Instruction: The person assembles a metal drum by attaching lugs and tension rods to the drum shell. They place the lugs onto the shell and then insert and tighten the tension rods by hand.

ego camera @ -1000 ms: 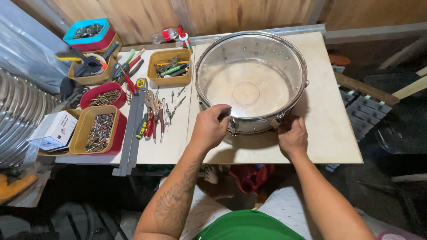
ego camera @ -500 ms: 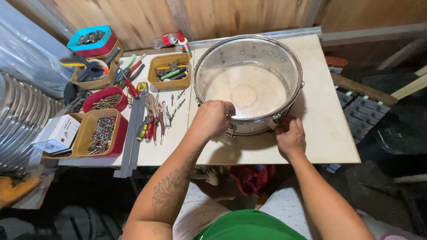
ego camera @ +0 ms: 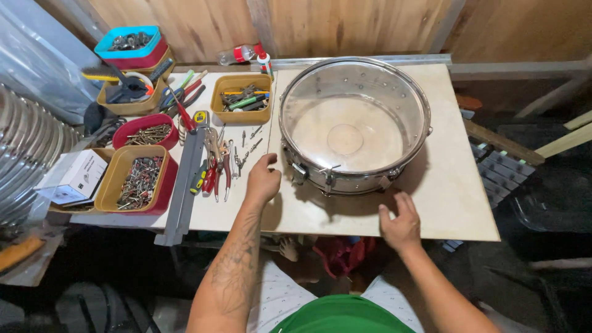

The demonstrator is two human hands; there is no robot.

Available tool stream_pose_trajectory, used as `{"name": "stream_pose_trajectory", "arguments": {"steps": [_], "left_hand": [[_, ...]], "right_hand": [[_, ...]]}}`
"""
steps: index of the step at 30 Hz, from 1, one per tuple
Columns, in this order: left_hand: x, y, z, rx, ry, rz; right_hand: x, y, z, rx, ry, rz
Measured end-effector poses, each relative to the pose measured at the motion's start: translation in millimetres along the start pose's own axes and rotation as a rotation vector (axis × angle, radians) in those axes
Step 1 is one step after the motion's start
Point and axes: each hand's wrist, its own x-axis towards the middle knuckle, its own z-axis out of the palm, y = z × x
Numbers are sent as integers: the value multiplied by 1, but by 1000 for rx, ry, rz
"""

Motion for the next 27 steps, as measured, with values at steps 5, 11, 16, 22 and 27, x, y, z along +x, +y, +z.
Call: {"name": "stream_pose_trajectory", "arguments": {"steps": [5,11,16,22,27], "left_hand": [[5,12,17,-75,-102,117],[-20,13,36,-87,-60,148],[-60,7,62,-71,-91,164],[-69,-34,104,-131,-39,365],[-58,-67,132,-46,90,462]], "right_hand": [[-7,-50,11,6,-83,141],[33,-47,-1,-39,-151,267],[87,-23,-17,-89,-97,197],[140,30,-23,-59,-284,346],[135,27,-49,132,-19,385]]}}
